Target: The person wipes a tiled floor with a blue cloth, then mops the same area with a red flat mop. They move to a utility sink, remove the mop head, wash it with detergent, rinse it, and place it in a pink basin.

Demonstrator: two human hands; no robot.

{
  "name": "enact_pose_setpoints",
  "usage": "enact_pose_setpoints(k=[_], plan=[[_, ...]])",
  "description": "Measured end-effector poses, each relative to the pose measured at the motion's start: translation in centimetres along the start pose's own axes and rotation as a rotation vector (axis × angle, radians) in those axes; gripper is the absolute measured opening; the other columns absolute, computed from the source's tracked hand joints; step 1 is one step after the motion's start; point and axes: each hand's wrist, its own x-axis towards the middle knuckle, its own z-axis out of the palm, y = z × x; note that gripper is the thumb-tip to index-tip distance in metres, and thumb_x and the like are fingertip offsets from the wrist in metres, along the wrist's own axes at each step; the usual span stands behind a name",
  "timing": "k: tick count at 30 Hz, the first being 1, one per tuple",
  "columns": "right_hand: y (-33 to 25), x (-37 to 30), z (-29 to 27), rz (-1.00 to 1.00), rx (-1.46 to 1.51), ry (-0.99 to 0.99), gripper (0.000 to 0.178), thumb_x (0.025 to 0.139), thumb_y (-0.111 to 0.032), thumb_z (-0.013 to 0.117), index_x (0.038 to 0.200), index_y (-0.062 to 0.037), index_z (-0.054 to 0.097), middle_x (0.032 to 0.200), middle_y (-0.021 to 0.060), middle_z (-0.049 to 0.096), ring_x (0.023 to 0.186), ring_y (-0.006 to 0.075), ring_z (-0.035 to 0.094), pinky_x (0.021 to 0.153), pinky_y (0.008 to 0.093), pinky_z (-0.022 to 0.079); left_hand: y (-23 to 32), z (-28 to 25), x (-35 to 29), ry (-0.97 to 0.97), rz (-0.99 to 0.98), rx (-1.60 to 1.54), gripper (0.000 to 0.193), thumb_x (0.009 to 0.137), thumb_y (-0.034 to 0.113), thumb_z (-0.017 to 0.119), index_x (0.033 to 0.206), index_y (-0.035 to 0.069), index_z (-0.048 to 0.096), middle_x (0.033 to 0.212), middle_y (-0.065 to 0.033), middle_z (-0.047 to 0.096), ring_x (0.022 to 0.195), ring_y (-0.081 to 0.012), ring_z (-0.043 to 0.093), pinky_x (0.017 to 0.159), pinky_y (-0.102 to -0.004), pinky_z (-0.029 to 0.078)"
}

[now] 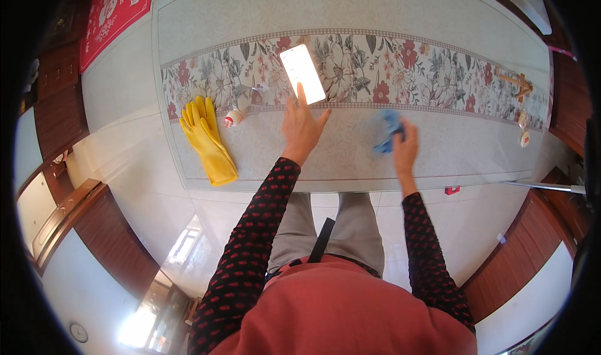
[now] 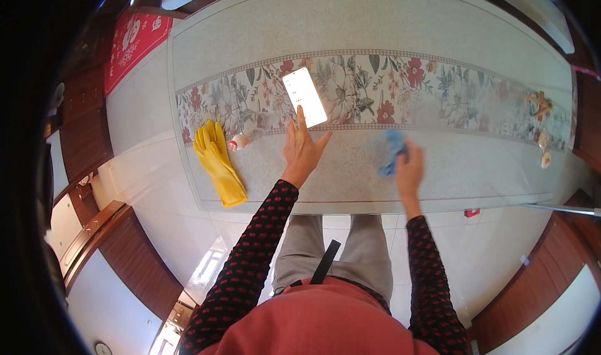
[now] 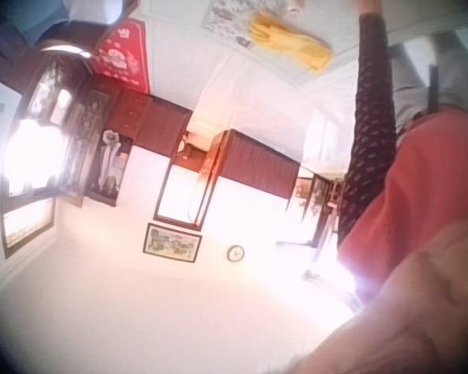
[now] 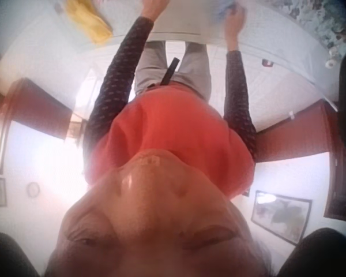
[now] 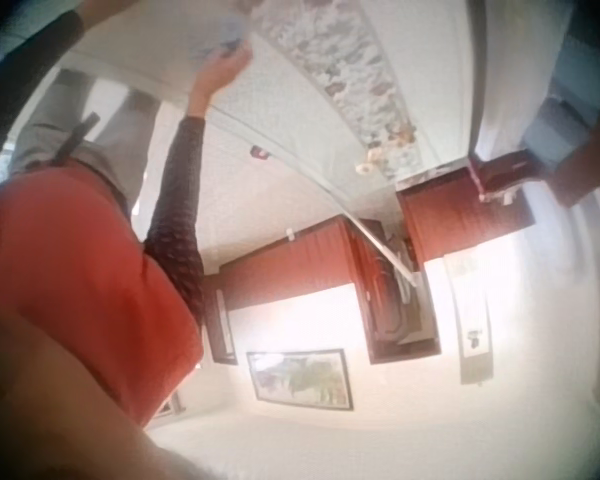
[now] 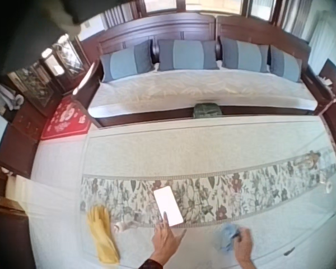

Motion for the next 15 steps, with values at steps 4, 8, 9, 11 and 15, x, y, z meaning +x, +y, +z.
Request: enact_pose_setpoints(k=[4, 8, 9, 11, 15], plan=[[6.8, 7.9, -6.1, -0.090, -0.234, 0.289, 0.038, 0.089, -0.011, 0.062, 0.126, -0.0038, 0.058, 0.114, 0.0150, 0.061, 0.106, 0.0307, 0.059, 0.093, 0.0386, 0.046, 0.4, 3.7, 1.9, 0.184, -0.050, 0.066, 0.106, 0.078, 0.043, 0.078, 0.154, 0.006, 0.013, 0.140, -0.0305, 0.039, 0.120, -0.0459, 0.047, 0.094, -0.0519, 0.047], [8.1, 12.4, -2.4, 0.019, -0.312, 0.305, 0.040, 0.088, -0.021, 0.064, 0.125, -0.0055, 0.058, 0.121, 0.0146, 0.060, 0.114, 0.0326, 0.054, 0.100, 0.0444, 0.040, -0.8, 4.9, 5.6, 0.224, -0.019, 0.199, 0.103, 0.078, 0.040, 0.076, 0.155, 0.007, 0.015, 0.140, -0.0304, 0.038, 0.124, -0.0443, 0.046, 0.100, -0.0505, 0.043], [6.6, 11.8, 0.2, -0.140, -0.252, 0.376, 0.036, 0.087, -0.016, 0.063, 0.121, -0.0058, 0.058, 0.117, 0.0144, 0.060, 0.109, 0.0342, 0.055, 0.097, 0.0450, 0.042, -1.2, 4.5, 6.6, 0.331, 0.114, 0.211, 0.102, 0.080, 0.038, 0.076, 0.154, 0.006, 0.014, 0.138, -0.0314, 0.040, 0.124, -0.0441, 0.047, 0.101, -0.0501, 0.042], [2.2, 8.5, 5.6, -0.307, -0.288, 0.242, 0.029, 0.087, -0.016, 0.062, 0.113, -0.0050, 0.059, 0.112, 0.0144, 0.061, 0.105, 0.0353, 0.057, 0.093, 0.0443, 0.044, -1.6, 3.2, 8.6, 0.221, -0.019, 0.201, 0.099, 0.082, 0.035, 0.074, 0.153, 0.002, 0.015, 0.134, -0.0307, 0.045, 0.122, -0.0434, 0.049, 0.101, -0.0488, 0.043], [-4.3, -1.5, 10.4, -0.436, -0.161, -0.136, 0.026, 0.085, -0.016, 0.061, 0.110, -0.0175, 0.067, 0.118, 0.0065, 0.064, 0.103, 0.0254, 0.061, 0.086, 0.0396, 0.050, -0.2, 1.4, 10.1, 0.315, 0.026, 0.484, 0.092, 0.082, 0.032, 0.072, 0.151, 0.001, 0.020, 0.137, -0.0282, 0.044, 0.127, -0.0433, 0.043, 0.101, -0.0517, 0.041]])
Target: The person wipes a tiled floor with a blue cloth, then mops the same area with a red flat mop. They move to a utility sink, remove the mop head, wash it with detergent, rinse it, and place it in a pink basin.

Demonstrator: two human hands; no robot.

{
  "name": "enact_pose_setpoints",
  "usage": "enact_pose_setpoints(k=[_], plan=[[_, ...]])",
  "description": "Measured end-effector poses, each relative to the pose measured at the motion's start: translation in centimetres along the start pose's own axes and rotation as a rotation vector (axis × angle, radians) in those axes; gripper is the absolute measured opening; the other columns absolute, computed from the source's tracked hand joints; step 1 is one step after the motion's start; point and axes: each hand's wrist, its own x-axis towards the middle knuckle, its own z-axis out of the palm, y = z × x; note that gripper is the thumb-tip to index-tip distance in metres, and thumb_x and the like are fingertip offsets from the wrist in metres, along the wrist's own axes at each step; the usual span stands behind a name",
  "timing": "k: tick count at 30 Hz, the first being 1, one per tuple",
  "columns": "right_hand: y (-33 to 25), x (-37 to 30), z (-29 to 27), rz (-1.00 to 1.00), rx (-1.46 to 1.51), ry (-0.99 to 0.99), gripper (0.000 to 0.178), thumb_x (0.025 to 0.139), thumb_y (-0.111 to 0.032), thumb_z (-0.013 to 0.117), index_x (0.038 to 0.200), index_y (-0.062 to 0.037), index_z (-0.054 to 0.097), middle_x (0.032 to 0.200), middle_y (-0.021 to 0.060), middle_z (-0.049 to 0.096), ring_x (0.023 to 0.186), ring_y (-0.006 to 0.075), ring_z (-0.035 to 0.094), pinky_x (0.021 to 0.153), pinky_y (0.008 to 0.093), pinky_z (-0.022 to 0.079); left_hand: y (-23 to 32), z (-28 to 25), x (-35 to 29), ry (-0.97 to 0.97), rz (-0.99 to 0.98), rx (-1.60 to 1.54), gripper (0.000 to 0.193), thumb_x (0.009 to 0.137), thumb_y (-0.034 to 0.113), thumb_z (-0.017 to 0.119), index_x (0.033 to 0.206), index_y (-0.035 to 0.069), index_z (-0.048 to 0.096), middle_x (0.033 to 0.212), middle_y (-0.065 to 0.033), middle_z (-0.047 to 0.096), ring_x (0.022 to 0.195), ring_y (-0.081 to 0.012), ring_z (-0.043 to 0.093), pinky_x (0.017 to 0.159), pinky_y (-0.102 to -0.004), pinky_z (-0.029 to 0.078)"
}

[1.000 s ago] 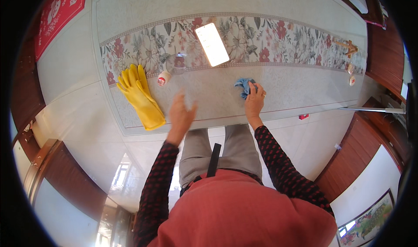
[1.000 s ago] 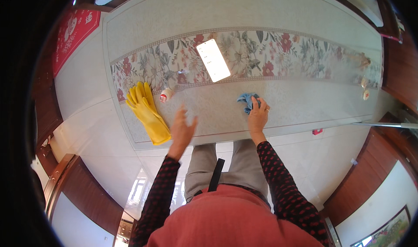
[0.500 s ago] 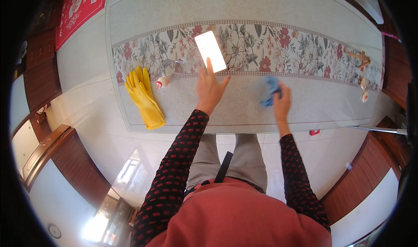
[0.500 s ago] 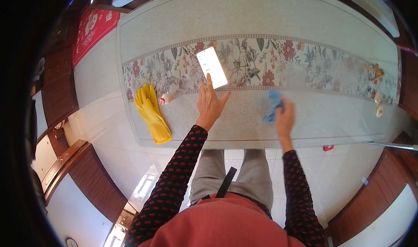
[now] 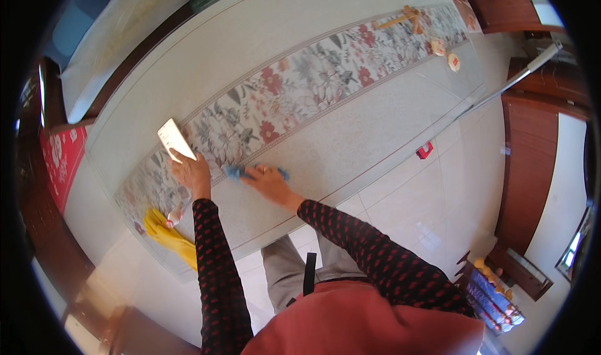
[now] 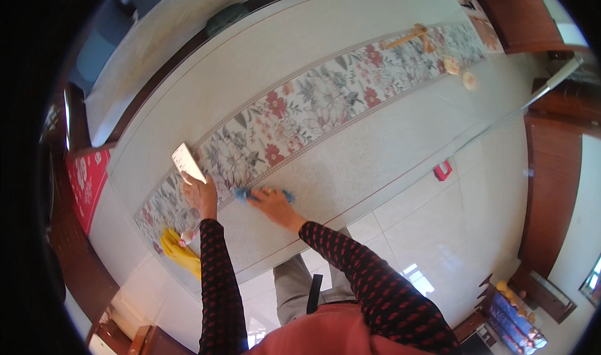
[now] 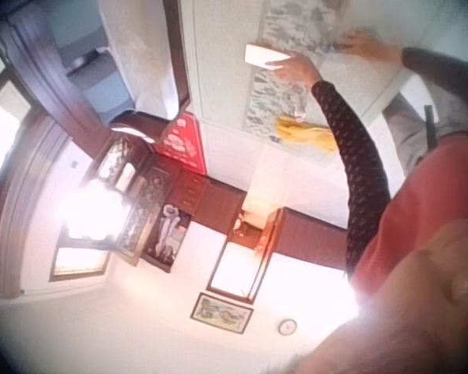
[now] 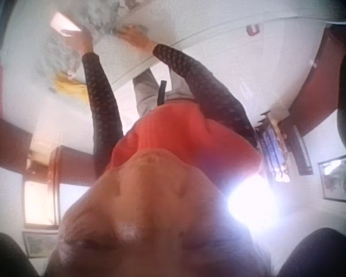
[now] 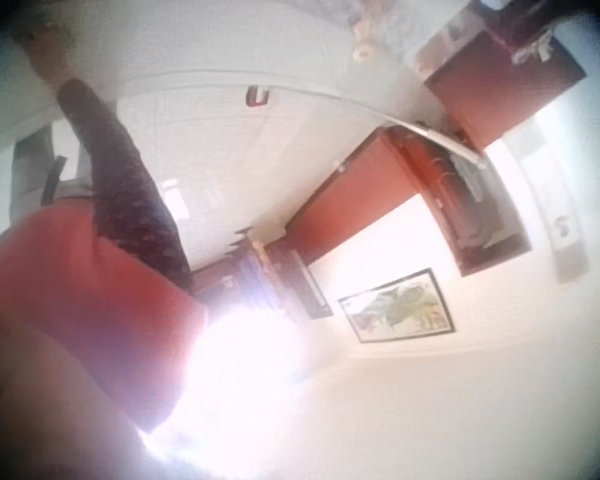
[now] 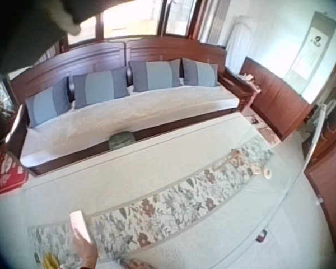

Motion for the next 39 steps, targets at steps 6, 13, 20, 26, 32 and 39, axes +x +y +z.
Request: enact_pose_setpoints(k=[6, 13, 20, 26, 32, 39], plan=[[15.5, -5.1, -10.8, 0.238, -0.153, 0.221, 0.013, 0.089, -0.013, 0.059, 0.101, -0.0092, 0.064, 0.095, 0.0074, 0.063, 0.085, 0.0296, 0.060, 0.078, 0.0433, 0.048, 3.8, -0.6, -2.2, -0.504, 0.179, -0.030, 0.057, 0.082, 0.026, 0.069, 0.126, -0.001, 0.044, 0.114, -0.0276, 0.061, 0.104, -0.0421, 0.062, 0.086, -0.0461, 0.051], [33.5, 2.5, -23.2, 0.659, -0.572, 0.694, 0.044, 0.087, -0.009, 0.060, 0.130, -0.0105, 0.053, 0.119, 0.0125, 0.061, 0.108, 0.0305, 0.057, 0.094, 0.0431, 0.040, 5.5, 2.3, -1.7, -0.772, 0.151, 0.116, 0.061, 0.083, 0.034, 0.066, 0.121, -0.009, 0.046, 0.105, -0.0251, 0.067, 0.102, -0.0371, 0.067, 0.085, -0.0449, 0.054], [15.0, 19.1, -7.1, 0.336, -0.247, 0.468, 0.036, 0.083, -0.010, 0.055, 0.117, -0.0021, 0.054, 0.099, 0.0138, 0.057, 0.094, 0.0325, 0.054, 0.079, 0.0459, 0.040, 5.6, 3.6, 0.0, -0.983, 0.018, 0.173, 0.058, 0.089, 0.033, 0.054, 0.115, -0.018, 0.045, 0.074, -0.0125, 0.071, 0.060, -0.0248, 0.071, 0.061, -0.0381, 0.056], [8.3, 1.0, -5.3, -0.220, 0.078, 0.197, 0.032, 0.084, -0.018, 0.057, 0.115, -0.0226, 0.063, 0.137, -0.0001, 0.053, 0.115, 0.0239, 0.054, 0.098, 0.0416, 0.044, 5.7, 3.0, -0.4, -0.861, 0.100, 0.123, 0.051, 0.090, 0.040, 0.056, 0.081, -0.010, 0.063, 0.059, -0.0159, 0.065, 0.054, -0.0273, 0.069, 0.053, -0.0374, 0.058], [30.2, -3.9, -20.8, 0.220, -0.440, 0.218, 0.025, 0.091, -0.015, 0.055, 0.115, -0.0127, 0.061, 0.116, 0.0070, 0.063, 0.107, 0.0270, 0.058, 0.088, 0.0422, 0.045, 4.5, 4.3, 0.0, -0.976, 0.041, 0.085, 0.052, 0.086, 0.028, 0.059, 0.102, -0.019, 0.044, 0.062, -0.0146, 0.066, 0.051, -0.0255, 0.068, 0.054, -0.0354, 0.057], [37.6, -14.0, -25.6, 1.075, -0.585, 0.511, 0.032, 0.098, -0.019, 0.047, 0.130, -0.0143, 0.053, 0.126, 0.0099, 0.059, 0.112, 0.0354, 0.054, 0.091, 0.0514, 0.043, 2.7, 6.3, 0.9, -0.947, 0.408, 0.177, 0.039, 0.082, 0.024, 0.058, 0.092, -0.013, 0.054, 0.058, -0.0132, 0.066, 0.049, -0.0242, 0.068, 0.056, -0.0354, 0.057]])
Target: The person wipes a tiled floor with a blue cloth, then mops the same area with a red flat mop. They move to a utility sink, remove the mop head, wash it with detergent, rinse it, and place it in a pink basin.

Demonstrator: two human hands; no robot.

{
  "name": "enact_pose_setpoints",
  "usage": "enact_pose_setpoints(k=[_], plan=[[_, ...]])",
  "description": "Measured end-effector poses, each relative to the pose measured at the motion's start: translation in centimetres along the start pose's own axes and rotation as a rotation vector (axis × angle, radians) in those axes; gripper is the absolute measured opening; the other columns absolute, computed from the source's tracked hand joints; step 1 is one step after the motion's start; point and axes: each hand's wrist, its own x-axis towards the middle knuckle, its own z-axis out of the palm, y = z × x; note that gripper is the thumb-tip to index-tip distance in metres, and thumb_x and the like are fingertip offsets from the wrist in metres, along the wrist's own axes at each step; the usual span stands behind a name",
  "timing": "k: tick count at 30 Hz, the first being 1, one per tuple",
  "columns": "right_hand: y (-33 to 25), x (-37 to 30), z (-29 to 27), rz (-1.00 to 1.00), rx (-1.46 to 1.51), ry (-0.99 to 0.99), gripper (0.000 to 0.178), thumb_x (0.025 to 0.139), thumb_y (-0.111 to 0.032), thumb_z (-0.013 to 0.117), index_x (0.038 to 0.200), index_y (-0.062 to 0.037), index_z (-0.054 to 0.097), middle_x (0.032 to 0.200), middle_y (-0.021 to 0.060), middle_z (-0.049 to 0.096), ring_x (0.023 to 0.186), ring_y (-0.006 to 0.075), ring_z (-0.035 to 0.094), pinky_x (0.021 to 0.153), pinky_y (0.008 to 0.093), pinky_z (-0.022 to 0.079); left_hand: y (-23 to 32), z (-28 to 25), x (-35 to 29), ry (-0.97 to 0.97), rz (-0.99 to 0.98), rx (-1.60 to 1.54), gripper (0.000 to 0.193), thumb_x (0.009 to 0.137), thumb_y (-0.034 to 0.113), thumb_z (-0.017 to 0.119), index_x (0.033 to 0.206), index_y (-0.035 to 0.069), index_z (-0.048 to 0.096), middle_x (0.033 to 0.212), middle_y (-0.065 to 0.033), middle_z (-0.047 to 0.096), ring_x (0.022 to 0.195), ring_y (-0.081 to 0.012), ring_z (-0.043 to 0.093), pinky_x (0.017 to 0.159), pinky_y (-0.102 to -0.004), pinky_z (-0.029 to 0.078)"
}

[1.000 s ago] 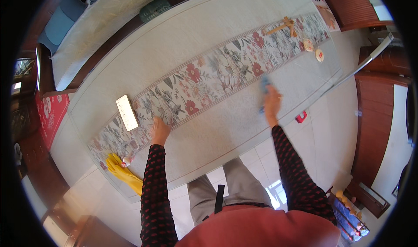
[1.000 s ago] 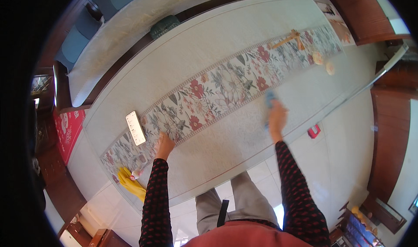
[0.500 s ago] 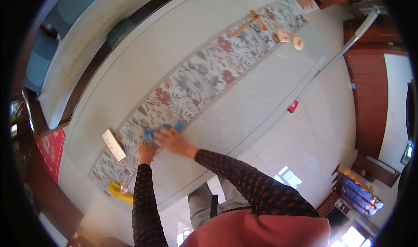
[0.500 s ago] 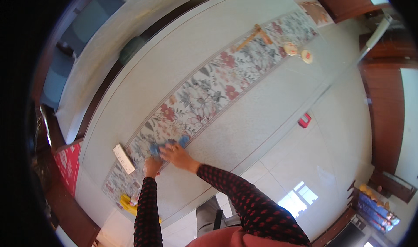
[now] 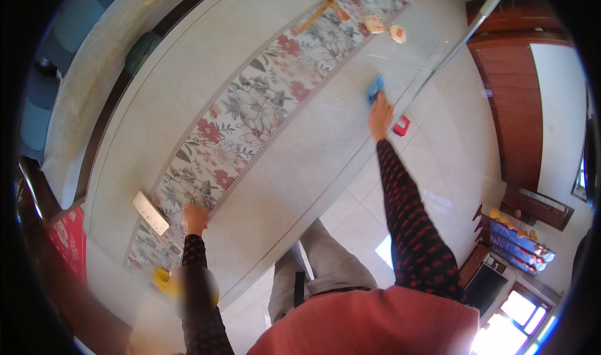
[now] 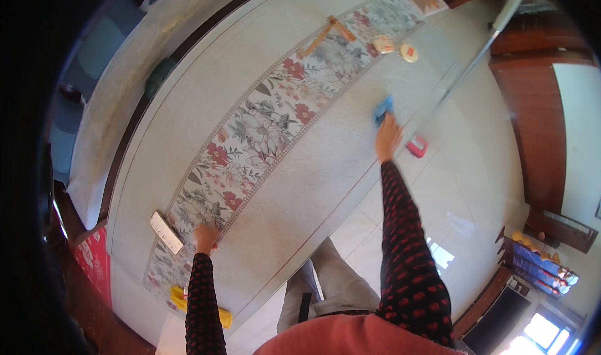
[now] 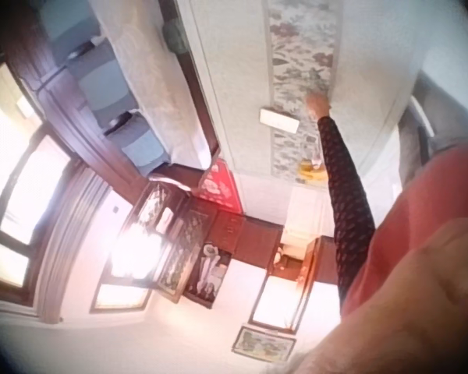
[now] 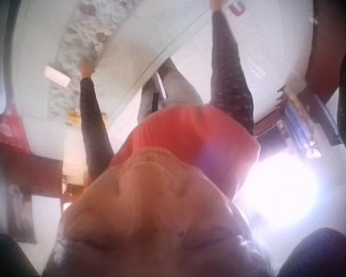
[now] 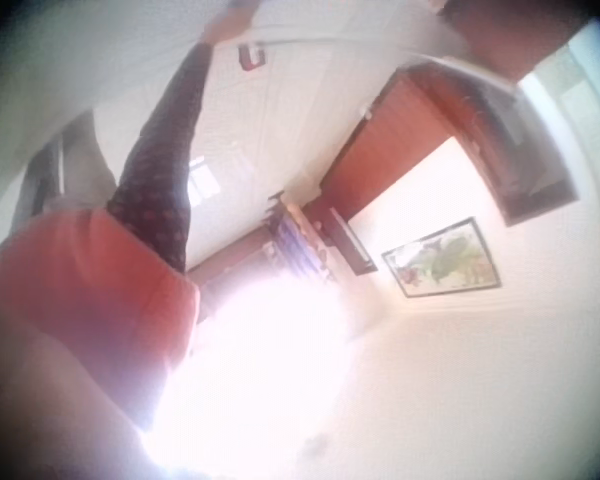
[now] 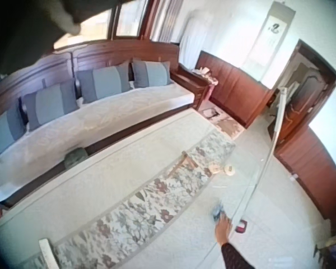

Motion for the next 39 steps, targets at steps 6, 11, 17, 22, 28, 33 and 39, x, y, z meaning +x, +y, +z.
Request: enact_pose_setpoints(k=[6, 11, 17, 22, 28, 33, 39], plan=[[-11.8, -25.4, -3.7, 0.257, 0.525, -0.484, 0.027, 0.098, -0.020, 0.047, 0.118, -0.0077, 0.061, 0.129, 0.0133, 0.056, 0.119, 0.0355, 0.051, 0.101, 0.0472, 0.040, 3.2, -3.3, -2.4, 0.024, -0.165, -0.163, 0.036, 0.082, 0.025, 0.059, 0.080, -0.010, 0.063, 0.057, -0.0118, 0.066, 0.051, -0.0254, 0.068, 0.058, -0.0355, 0.058], [-21.6, -35.2, -9.8, -0.158, 0.760, -0.607, 0.031, 0.090, -0.011, 0.057, 0.120, -0.0181, 0.063, 0.123, 0.0089, 0.055, 0.112, 0.0338, 0.054, 0.094, 0.0418, 0.047, 2.7, -1.8, -4.2, 0.221, -0.041, -0.215, 0.031, 0.081, 0.026, 0.064, 0.082, -0.005, 0.064, 0.065, -0.0143, 0.066, 0.058, -0.0283, 0.068, 0.057, -0.0430, 0.057], [-22.0, -35.1, -15.9, -0.406, 1.059, -0.497, 0.039, 0.083, -0.004, 0.061, 0.121, -0.0112, 0.060, 0.125, 0.0113, 0.056, 0.115, 0.0352, 0.053, 0.096, 0.0423, 0.046, -0.2, 5.0, -7.2, 0.043, 0.053, -0.833, 0.050, 0.078, 0.012, 0.071, 0.118, 0.003, 0.042, 0.088, -0.0146, 0.058, 0.068, -0.0218, 0.061, 0.048, -0.0362, 0.053], [-8.7, -35.5, -16.7, -0.349, 0.988, -0.579, 0.035, 0.090, -0.023, 0.058, 0.122, -0.0080, 0.060, 0.121, 0.0157, 0.061, 0.114, 0.0350, 0.055, 0.096, 0.0446, 0.045, 1.4, 9.8, -14.8, -0.048, 0.143, -0.779, 0.043, 0.077, 0.009, 0.070, 0.112, 0.000, 0.047, 0.085, -0.0113, 0.059, 0.062, -0.0167, 0.059, 0.044, -0.0314, 0.051], [17.2, -40.5, -19.0, 0.083, 0.741, -0.560, 0.026, 0.098, -0.027, 0.049, 0.110, -0.0094, 0.063, 0.101, 0.0155, 0.066, 0.096, 0.0371, 0.063, 0.082, 0.0477, 0.050, 11.9, 6.7, -18.8, 0.059, 0.469, -0.592, 0.043, 0.078, 0.016, 0.073, 0.112, -0.001, 0.052, 0.092, -0.0122, 0.062, 0.072, -0.0192, 0.063, 0.058, -0.0335, 0.053], [33.0, -41.1, -22.3, 0.426, 0.539, -0.615, 0.022, 0.095, -0.026, 0.049, 0.106, -0.0167, 0.066, 0.102, 0.0127, 0.070, 0.096, 0.0366, 0.065, 0.082, 0.0477, 0.052, 29.6, -0.5, -17.4, 0.224, 0.671, -0.275, 0.038, 0.081, 0.013, 0.076, 0.108, 0.000, 0.053, 0.096, -0.0117, 0.059, 0.090, -0.0239, 0.059, 0.076, -0.0366, 0.050], [44.2, -35.3, -22.9, 0.497, 0.536, -0.500, 0.021, 0.095, -0.026, 0.049, 0.105, -0.0168, 0.066, 0.101, 0.0131, 0.070, 0.096, 0.0377, 0.065, 0.082, 0.0480, 0.052, 52.3, -10.7, -22.4, 0.678, 0.981, -0.246, 0.029, 0.079, 0.018, 0.078, 0.090, -0.004, 0.062, 0.102, -0.0196, 0.056, 0.099, -0.0303, 0.054, 0.083, -0.0415, 0.046]])
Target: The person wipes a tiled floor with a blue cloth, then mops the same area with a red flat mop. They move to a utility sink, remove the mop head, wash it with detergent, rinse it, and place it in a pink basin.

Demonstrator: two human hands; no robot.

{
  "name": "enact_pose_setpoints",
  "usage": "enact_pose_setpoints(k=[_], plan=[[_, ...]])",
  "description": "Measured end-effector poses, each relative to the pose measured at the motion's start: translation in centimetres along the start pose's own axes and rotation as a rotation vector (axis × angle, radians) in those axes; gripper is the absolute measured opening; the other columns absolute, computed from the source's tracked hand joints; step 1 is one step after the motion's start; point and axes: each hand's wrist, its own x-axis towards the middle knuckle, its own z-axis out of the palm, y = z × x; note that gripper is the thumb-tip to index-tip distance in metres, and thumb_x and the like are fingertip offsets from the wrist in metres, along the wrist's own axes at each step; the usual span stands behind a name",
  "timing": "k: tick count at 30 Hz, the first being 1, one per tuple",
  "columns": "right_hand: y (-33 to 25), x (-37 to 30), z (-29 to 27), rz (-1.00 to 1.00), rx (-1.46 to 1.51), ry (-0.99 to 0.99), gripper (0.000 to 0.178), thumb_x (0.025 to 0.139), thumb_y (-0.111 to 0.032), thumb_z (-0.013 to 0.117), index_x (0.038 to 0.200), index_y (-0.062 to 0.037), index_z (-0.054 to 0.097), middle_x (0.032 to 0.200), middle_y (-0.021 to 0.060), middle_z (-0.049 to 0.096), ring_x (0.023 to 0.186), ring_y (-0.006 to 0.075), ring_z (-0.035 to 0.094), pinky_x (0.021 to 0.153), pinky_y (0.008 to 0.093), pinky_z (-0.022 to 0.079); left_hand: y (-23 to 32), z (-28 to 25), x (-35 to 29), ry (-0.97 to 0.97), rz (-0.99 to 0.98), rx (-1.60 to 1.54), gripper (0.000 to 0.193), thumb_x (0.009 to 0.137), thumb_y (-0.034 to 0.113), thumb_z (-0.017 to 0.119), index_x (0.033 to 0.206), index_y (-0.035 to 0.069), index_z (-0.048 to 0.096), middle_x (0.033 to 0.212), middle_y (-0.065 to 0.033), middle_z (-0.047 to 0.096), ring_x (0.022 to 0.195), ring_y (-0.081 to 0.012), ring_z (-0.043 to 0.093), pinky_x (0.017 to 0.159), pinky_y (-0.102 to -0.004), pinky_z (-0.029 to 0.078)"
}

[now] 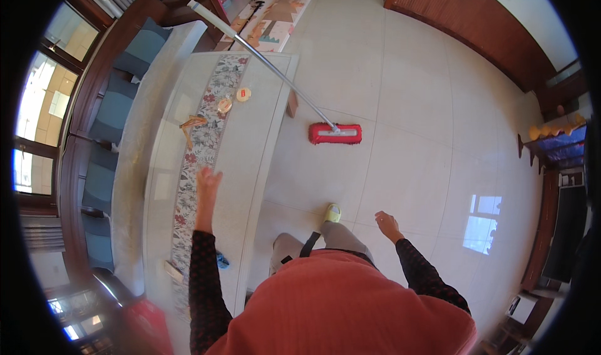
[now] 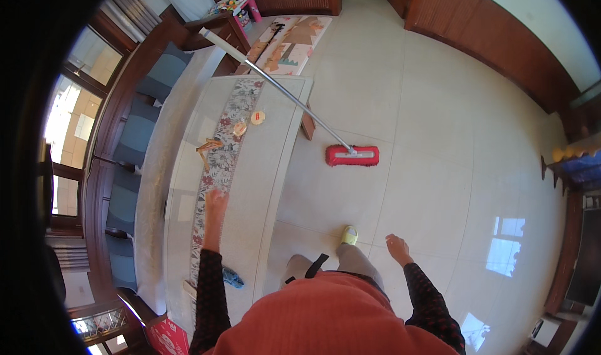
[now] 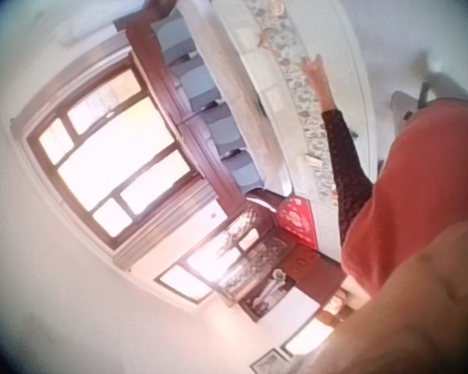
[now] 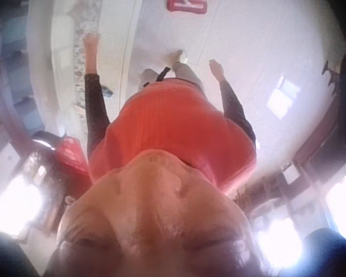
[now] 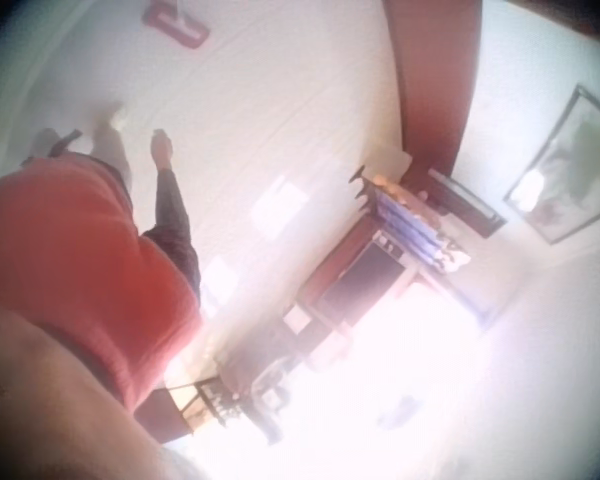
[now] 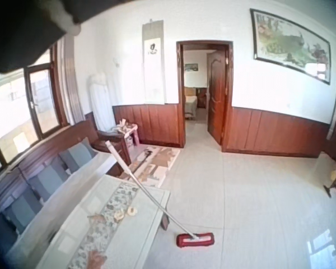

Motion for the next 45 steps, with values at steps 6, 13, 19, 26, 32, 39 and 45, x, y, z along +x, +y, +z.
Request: enact_pose_setpoints(k=[6, 13, 19, 26, 32, 39, 45], plan=[[-2.0, 8.4, -4.3, -0.058, 0.096, 0.123, 0.020, 0.095, -0.027, 0.052, 0.106, -0.0155, 0.065, 0.102, 0.0125, 0.070, 0.096, 0.0375, 0.065, 0.081, 0.0472, 0.052, 10.4, -3.7, 14.7, -0.075, -0.354, -0.440, 0.052, 0.086, 0.037, 0.070, 0.123, 0.003, 0.056, 0.130, -0.0121, 0.050, 0.119, -0.0243, 0.050, 0.098, -0.0450, 0.042], [-8.0, 15.2, -6.7, -0.106, 0.225, 0.088, 0.020, 0.094, -0.027, 0.058, 0.107, -0.0144, 0.066, 0.099, 0.0125, 0.070, 0.093, 0.0356, 0.066, 0.078, 0.0435, 0.053, 14.0, -1.1, 31.5, 0.032, -0.144, -0.769, 0.063, 0.095, 0.047, 0.055, 0.147, 0.012, 0.043, 0.153, -0.0150, 0.025, 0.141, -0.0320, 0.029, 0.113, -0.0445, 0.028], [-16.4, 23.2, -9.1, -0.123, 0.264, 0.004, 0.018, 0.093, -0.023, 0.062, 0.108, -0.0133, 0.066, 0.097, 0.0125, 0.071, 0.090, 0.0317, 0.068, 0.076, 0.0390, 0.054, 14.7, 1.2, 44.1, 0.094, -0.155, -0.863, 0.057, 0.096, 0.044, 0.054, 0.144, 0.015, 0.045, 0.149, -0.0150, 0.033, 0.142, -0.0313, 0.027, 0.113, -0.0453, 0.028], [-27.9, 35.7, -10.2, -0.293, 0.397, 0.007, 0.030, 0.092, -0.025, 0.063, 0.117, -0.0079, 0.060, 0.107, 0.0128, 0.069, 0.092, 0.0310, 0.068, 0.079, 0.0406, 0.054, 19.5, 1.5, 53.7, -0.302, -0.026, -1.179, 0.022, 0.093, 0.022, 0.057, 0.104, 0.003, 0.061, 0.108, -0.0132, 0.062, 0.108, -0.0218, 0.059, 0.095, -0.0364, 0.045], [-37.6, 42.3, -10.2, -0.457, 0.114, 0.376, 0.056, 0.082, -0.023, 0.071, 0.133, -0.0115, 0.049, 0.126, 0.0133, 0.059, 0.112, 0.0333, 0.059, 0.088, 0.0429, 0.051, 34.8, 2.6, 43.6, -0.820, 0.380, -1.155, 0.014, 0.083, 0.006, 0.069, 0.079, 0.005, 0.056, 0.078, -0.0035, 0.060, 0.078, -0.0161, 0.062, 0.079, -0.0324, 0.051], [-42.6, 45.8, -12.8, -0.286, 0.282, 0.107, 0.037, 0.080, -0.020, 0.070, 0.116, -0.0176, 0.061, 0.106, 0.0081, 0.071, 0.095, 0.0296, 0.068, 0.078, 0.0416, 0.053, 42.7, -2.1, 40.9, -0.798, 0.322, -1.093, 0.024, 0.083, 0.001, 0.069, 0.072, 0.006, 0.049, 0.072, -0.0019, 0.055, 0.075, -0.0128, 0.058, 0.081, -0.0304, 0.050], [-47.4, 49.9, -18.0, -0.757, 0.373, 0.137, 0.016, 0.085, -0.017, 0.062, 0.101, -0.0155, 0.063, 0.086, 0.0077, 0.072, 0.081, 0.0300, 0.070, 0.068, 0.0414, 0.054, 44.1, -4.7, 40.1, -0.443, 0.443, -1.190, 0.027, 0.078, 0.009, 0.073, 0.073, 0.009, 0.047, 0.066, -0.0038, 0.055, 0.064, -0.0175, 0.056, 0.079, -0.0427, 0.052]])
